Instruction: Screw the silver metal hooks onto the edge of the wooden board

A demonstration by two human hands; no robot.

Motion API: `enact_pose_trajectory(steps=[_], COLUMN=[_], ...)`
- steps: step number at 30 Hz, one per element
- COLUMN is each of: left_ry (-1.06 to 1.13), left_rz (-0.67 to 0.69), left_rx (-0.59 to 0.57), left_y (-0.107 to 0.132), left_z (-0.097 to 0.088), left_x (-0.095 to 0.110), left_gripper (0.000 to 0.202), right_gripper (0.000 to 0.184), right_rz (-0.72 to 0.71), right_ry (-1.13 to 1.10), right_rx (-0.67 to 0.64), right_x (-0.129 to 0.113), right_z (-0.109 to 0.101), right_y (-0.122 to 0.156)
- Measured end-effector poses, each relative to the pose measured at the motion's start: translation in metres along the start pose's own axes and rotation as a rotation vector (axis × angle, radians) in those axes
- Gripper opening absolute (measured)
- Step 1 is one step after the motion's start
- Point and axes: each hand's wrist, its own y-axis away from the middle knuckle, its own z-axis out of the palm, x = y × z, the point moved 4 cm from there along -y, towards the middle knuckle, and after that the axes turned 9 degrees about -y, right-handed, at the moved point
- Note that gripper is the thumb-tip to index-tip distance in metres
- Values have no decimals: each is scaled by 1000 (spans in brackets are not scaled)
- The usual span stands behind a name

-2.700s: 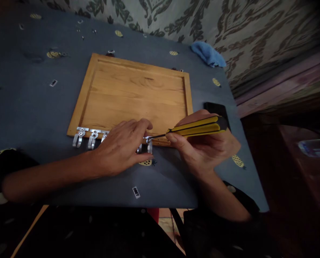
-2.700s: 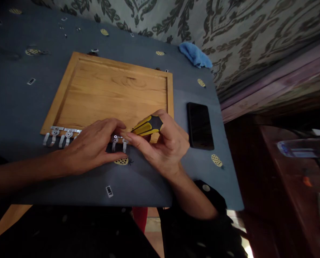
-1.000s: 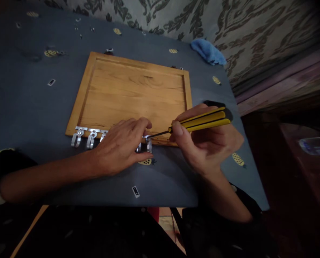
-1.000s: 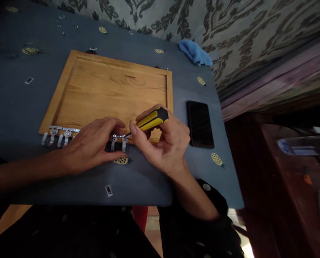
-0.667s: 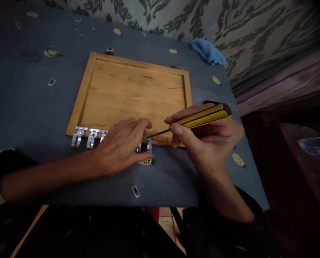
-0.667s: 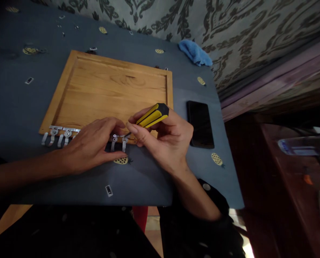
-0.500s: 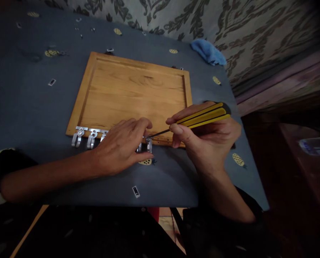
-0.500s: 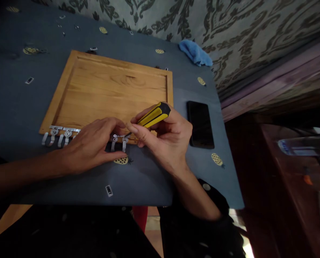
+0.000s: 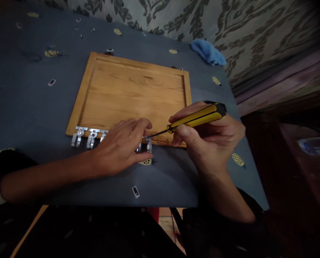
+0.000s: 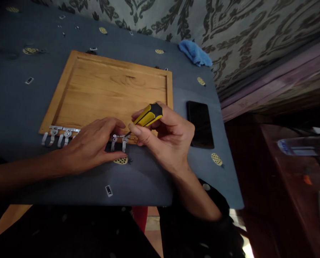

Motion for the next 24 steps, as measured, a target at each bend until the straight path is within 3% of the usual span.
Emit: enact_pose_trajectory(steps=[6, 11, 15, 19, 24], left_ry=[-3, 8, 0, -14, -20], left_rz=[-8, 5, 3, 0, 4], left_rx=[-11, 5, 7, 10, 11], left_y=[0, 1, 1, 1, 1], left_z=[0, 0, -1, 0, 0], left_x=[-1, -1, 0, -1, -1], left_gripper=[52, 53, 54, 54, 55], right_gripper=[23, 7, 2, 10, 7], right_rz=[-169, -267, -240, -249, -214], right_ry=[124, 226, 267, 283, 260], right_rx=[-9, 27, 82, 49, 16], right_x=[-4, -7, -8, -8, -6], right_z=[3, -1, -5, -2, -1], right_y=[-3, 5, 9, 7, 6])
